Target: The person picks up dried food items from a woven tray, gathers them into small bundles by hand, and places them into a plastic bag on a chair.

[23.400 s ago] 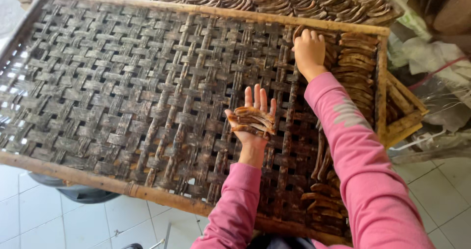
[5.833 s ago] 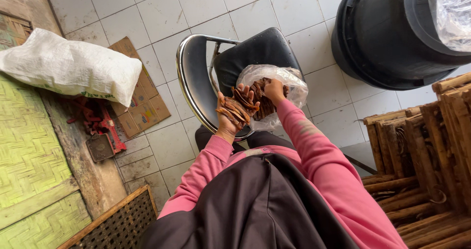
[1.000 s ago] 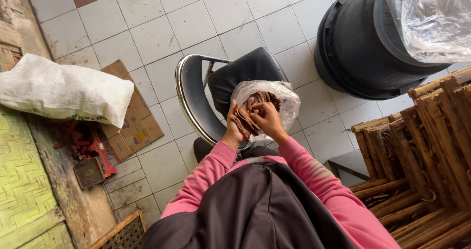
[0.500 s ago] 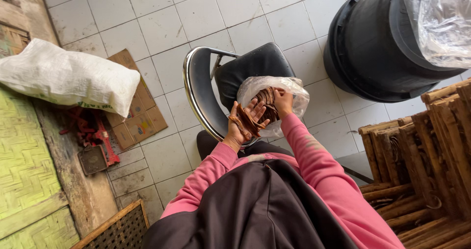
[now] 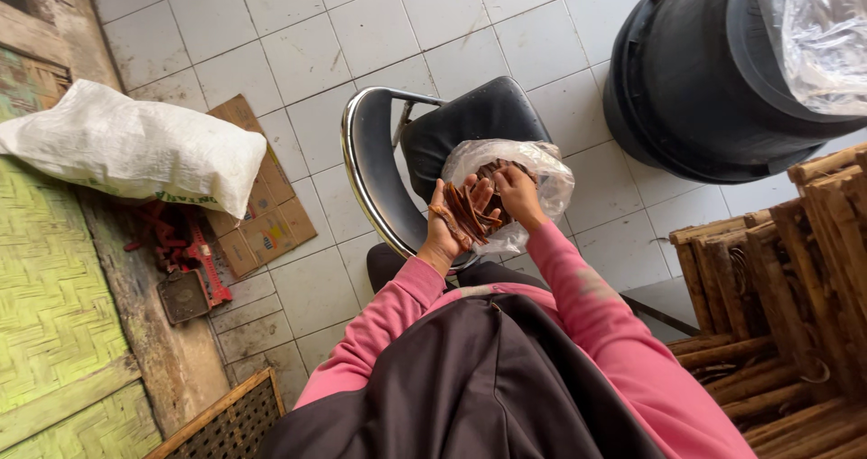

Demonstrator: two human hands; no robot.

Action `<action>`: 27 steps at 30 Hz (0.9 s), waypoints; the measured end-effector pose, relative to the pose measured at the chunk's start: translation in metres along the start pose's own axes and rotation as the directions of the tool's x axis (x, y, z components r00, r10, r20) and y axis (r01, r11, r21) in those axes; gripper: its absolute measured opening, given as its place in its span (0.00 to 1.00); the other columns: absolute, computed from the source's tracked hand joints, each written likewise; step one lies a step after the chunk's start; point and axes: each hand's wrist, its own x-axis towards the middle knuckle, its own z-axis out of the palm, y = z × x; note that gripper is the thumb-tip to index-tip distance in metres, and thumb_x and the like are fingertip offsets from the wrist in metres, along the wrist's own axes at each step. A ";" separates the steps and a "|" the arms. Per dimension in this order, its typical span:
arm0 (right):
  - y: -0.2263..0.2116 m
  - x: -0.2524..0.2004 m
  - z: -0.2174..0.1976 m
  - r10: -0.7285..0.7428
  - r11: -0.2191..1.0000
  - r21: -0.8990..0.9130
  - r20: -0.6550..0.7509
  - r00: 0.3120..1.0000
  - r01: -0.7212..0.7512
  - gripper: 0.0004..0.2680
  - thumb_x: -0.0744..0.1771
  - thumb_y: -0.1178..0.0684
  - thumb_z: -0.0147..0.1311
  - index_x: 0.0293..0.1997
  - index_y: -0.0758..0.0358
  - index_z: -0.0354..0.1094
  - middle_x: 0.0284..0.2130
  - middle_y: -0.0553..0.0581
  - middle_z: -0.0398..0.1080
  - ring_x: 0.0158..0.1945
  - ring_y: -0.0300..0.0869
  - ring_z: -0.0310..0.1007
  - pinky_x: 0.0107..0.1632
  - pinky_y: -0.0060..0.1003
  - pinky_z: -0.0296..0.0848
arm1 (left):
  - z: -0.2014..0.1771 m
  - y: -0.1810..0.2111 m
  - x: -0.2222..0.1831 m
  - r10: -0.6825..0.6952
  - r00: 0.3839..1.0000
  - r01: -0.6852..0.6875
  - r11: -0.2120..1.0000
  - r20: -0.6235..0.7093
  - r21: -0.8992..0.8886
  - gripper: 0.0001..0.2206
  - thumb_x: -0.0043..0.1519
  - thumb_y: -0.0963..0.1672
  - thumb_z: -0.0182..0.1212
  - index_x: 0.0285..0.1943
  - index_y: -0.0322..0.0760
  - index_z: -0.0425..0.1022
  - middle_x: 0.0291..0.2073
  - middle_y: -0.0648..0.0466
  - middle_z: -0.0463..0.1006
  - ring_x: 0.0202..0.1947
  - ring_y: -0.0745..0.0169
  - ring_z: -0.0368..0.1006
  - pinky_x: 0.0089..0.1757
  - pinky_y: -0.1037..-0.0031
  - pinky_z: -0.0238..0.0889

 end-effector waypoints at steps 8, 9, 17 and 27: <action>-0.102 -0.095 -0.047 -0.308 0.951 0.016 0.145 0.940 0.309 0.13 0.62 0.55 0.67 0.48 0.69 0.73 0.36 0.60 0.74 0.36 0.40 0.74 0.40 0.34 0.73 | -0.038 -0.030 0.054 0.046 0.976 -0.052 0.998 -0.214 -0.025 0.28 0.68 0.63 0.43 0.53 0.42 0.72 0.45 0.49 0.79 0.45 0.51 0.77 0.49 0.58 0.73; -0.108 -0.096 -0.047 -0.268 0.963 0.017 0.186 0.945 0.269 0.13 0.63 0.54 0.67 0.49 0.69 0.73 0.37 0.59 0.75 0.38 0.38 0.75 0.42 0.33 0.74 | -0.040 -0.034 0.059 0.028 0.964 -0.032 0.999 -0.266 -0.012 0.28 0.68 0.63 0.42 0.53 0.43 0.72 0.44 0.50 0.79 0.43 0.53 0.76 0.47 0.60 0.73; -0.080 -0.086 -0.044 0.020 0.939 0.310 0.375 0.927 -0.146 0.13 0.64 0.59 0.60 0.54 0.66 0.71 0.42 0.57 0.78 0.45 0.37 0.77 0.47 0.32 0.76 | -0.053 -0.040 0.056 0.046 0.969 -0.026 0.996 -0.242 0.084 0.20 0.68 0.58 0.50 0.53 0.46 0.72 0.44 0.56 0.78 0.44 0.58 0.75 0.48 0.61 0.74; 0.011 -0.012 -0.056 0.348 0.907 0.148 0.263 0.900 -0.394 0.10 0.66 0.58 0.57 0.51 0.66 0.74 0.33 0.56 0.75 0.30 0.40 0.72 0.34 0.35 0.72 | -0.035 -0.032 0.019 0.059 0.962 -0.011 0.984 -0.267 0.177 0.09 0.65 0.49 0.65 0.50 0.50 0.75 0.43 0.62 0.79 0.45 0.69 0.75 0.44 0.62 0.72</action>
